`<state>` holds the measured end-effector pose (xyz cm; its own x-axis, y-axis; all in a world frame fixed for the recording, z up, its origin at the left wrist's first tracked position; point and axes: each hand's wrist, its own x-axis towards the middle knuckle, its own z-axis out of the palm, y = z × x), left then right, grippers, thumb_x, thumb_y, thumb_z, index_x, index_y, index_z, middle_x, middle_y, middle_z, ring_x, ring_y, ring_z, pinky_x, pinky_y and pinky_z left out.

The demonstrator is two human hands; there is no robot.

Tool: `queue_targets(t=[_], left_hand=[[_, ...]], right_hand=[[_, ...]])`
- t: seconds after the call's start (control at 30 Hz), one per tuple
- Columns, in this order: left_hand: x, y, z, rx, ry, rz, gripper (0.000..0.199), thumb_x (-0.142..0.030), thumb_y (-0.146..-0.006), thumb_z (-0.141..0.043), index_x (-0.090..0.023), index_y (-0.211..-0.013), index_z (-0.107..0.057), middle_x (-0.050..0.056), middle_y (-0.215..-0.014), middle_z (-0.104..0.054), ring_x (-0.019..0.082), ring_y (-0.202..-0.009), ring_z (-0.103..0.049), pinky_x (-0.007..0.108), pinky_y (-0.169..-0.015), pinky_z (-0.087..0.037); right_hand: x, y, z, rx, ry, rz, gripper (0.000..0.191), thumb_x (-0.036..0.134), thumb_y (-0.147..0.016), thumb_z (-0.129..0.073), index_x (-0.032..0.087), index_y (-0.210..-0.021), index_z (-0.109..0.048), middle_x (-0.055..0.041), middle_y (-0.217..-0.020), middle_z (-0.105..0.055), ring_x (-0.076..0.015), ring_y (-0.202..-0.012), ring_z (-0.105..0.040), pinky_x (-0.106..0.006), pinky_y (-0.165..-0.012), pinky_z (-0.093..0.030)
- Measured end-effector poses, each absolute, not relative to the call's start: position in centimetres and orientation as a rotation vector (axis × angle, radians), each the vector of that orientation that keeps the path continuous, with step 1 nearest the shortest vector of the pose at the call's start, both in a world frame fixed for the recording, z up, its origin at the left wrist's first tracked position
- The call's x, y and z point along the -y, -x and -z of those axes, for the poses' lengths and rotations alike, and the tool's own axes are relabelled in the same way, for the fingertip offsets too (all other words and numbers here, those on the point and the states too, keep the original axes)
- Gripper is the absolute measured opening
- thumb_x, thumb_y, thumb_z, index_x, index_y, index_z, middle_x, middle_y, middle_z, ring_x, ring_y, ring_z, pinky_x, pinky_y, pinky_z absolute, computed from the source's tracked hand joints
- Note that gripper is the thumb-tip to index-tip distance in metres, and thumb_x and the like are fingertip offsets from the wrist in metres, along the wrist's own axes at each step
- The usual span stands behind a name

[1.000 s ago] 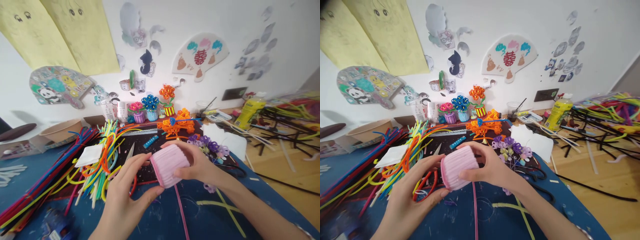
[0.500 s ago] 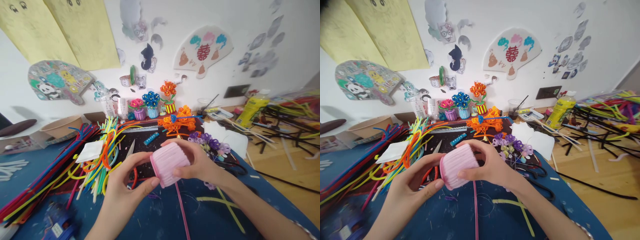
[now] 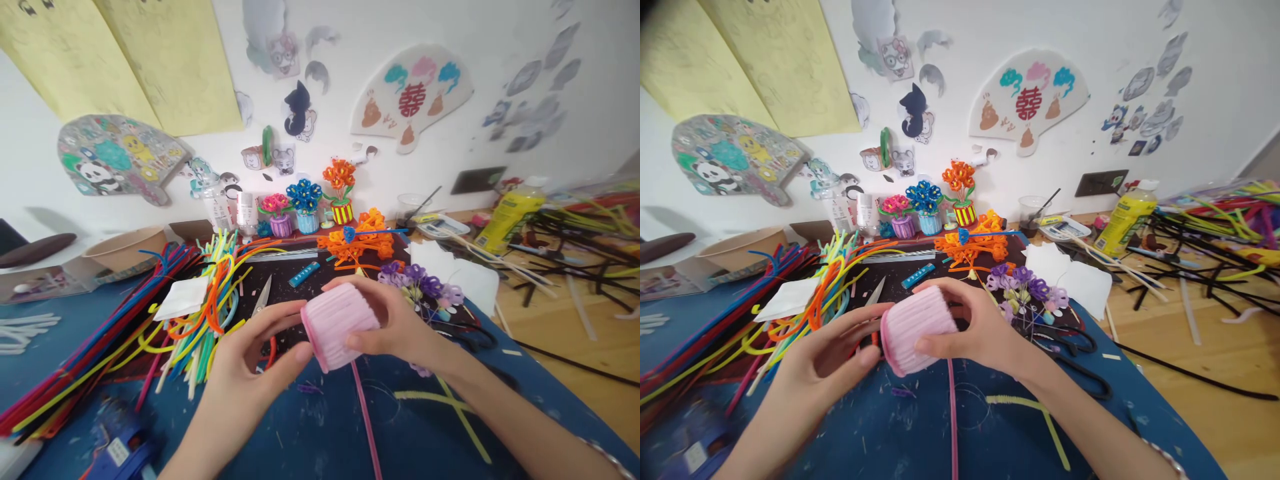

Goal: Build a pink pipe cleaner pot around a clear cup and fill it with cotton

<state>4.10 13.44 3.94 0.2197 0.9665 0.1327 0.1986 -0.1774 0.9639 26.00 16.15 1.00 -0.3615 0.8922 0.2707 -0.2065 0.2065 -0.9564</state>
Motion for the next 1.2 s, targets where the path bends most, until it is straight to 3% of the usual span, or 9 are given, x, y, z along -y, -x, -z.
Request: queue_targets(t=[0.17, 0.33, 0.5, 0.67, 0.73, 0.93, 1.07, 1.13, 1.2], left_hand=[[-13.4, -3.4, -4.2, -1.152, -1.569, -1.079, 0.039, -0.054, -0.088, -0.057, -0.026, -0.111, -0.071, 0.005, -0.111, -0.075, 0.021, -0.105, -0.069, 0.028, -0.091, -0.054], [-13.4, -2.8, -4.5, -1.456, -1.776, -1.38, 0.013, -0.039, -0.078, -0.072, -0.026, -0.082, -0.072, -0.004, -0.077, -0.073, 0.011, -0.067, -0.065, 0.017, -0.064, -0.051], [-13.1, -2.1, -5.1, -1.628, -1.822, -1.315, 0.054, -0.045, -0.092, -0.05, -0.021, -0.044, -0.055, -0.005, -0.038, -0.05, 0.008, -0.038, -0.047, 0.018, -0.042, -0.038], [-13.3, -2.3, -5.0, -1.545, -1.891, -1.385, 0.014, -0.037, -0.079, -0.069, -0.024, -0.076, -0.073, -0.005, -0.062, -0.07, 0.01, -0.053, -0.062, 0.017, -0.052, -0.047], [-13.3, -2.5, -4.8, -1.496, -1.901, -1.39, 0.011, -0.035, -0.08, -0.069, -0.025, -0.078, -0.072, -0.006, -0.062, -0.069, 0.01, -0.053, -0.061, 0.016, -0.05, -0.046], [-13.0, -2.3, -4.8, -1.563, -1.794, -1.314, 0.027, -0.04, -0.077, -0.072, -0.022, -0.06, -0.062, -0.006, -0.052, -0.057, 0.009, -0.046, -0.049, 0.019, -0.042, -0.036], [-12.8, -2.2, -5.0, -1.606, -1.873, -1.283, 0.053, -0.045, -0.094, -0.048, -0.022, -0.047, -0.054, -0.004, -0.042, -0.05, 0.011, -0.039, -0.046, 0.023, -0.041, -0.037], [-12.8, -2.4, -5.1, -1.525, -2.081, -1.278, 0.042, -0.047, -0.094, -0.047, -0.024, -0.067, -0.069, -0.001, -0.059, -0.066, 0.014, -0.053, -0.061, 0.024, -0.051, -0.048], [-12.8, -2.8, -4.9, -1.392, -2.309, -1.276, 0.03, -0.051, -0.087, -0.061, -0.027, -0.102, -0.072, 0.001, -0.095, -0.074, 0.019, -0.084, -0.07, 0.027, -0.072, -0.056]], right_hand=[[-16.4, -25.8, -0.9, 1.413, 0.67, -1.438, 0.046, 0.031, -0.067, -0.085, 0.022, -0.108, -0.065, 0.0, -0.098, -0.067, -0.0121, -0.083, -0.061, -0.02, -0.071, -0.049], [-16.3, -25.4, -0.3, 1.333, 0.615, -1.623, 0.049, 0.046, -0.072, -0.082, 0.022, -0.113, -0.066, -0.0019, -0.099, -0.068, -0.0137, -0.087, -0.064, -0.021, -0.075, -0.049], [-16.1, -25.0, 0.0, 1.276, 0.593, -1.728, 0.054, 0.053, -0.073, -0.079, 0.019, -0.113, -0.069, -0.0043, -0.096, -0.071, -0.0149, -0.087, -0.065, -0.021, -0.075, -0.048], [-16.2, -24.7, 0.4, 1.206, 0.554, -1.82, 0.051, 0.055, -0.078, -0.073, 0.015, -0.108, -0.07, -0.0077, -0.093, -0.073, -0.0155, -0.077, -0.067, -0.026, -0.076, -0.05], [-16.2, -24.6, 0.7, 1.178, 0.55, -1.836, 0.05, 0.055, -0.079, -0.072, 0.015, -0.11, -0.07, -0.0085, -0.095, -0.074, -0.016, -0.08, -0.067, -0.027, -0.078, -0.051], [-16.4, -24.6, 1.5, 1.053, 0.569, -1.941, 0.051, 0.061, -0.082, -0.065, 0.018, -0.11, -0.069, -0.0082, -0.097, -0.073, -0.0172, -0.082, -0.067, -0.028, -0.077, -0.053], [-16.4, -24.4, 1.6, 1.01, 0.553, -2.005, 0.053, 0.063, -0.085, -0.059, 0.018, -0.112, -0.068, -0.0082, -0.093, -0.072, -0.0175, -0.07, -0.065, -0.029, -0.062, -0.054], [-16.3, -24.2, 1.6, 0.99, 0.529, -2.022, 0.049, 0.06, -0.087, -0.058, 0.018, -0.109, -0.069, -0.0071, -0.089, -0.071, -0.0162, -0.065, -0.062, -0.027, -0.056, -0.053], [-16.2, -24.0, 1.5, 0.969, 0.537, -2.029, 0.045, 0.058, -0.089, -0.057, 0.017, -0.106, -0.07, -0.0056, -0.084, -0.071, -0.0147, -0.064, -0.061, -0.025, -0.055, -0.052]])
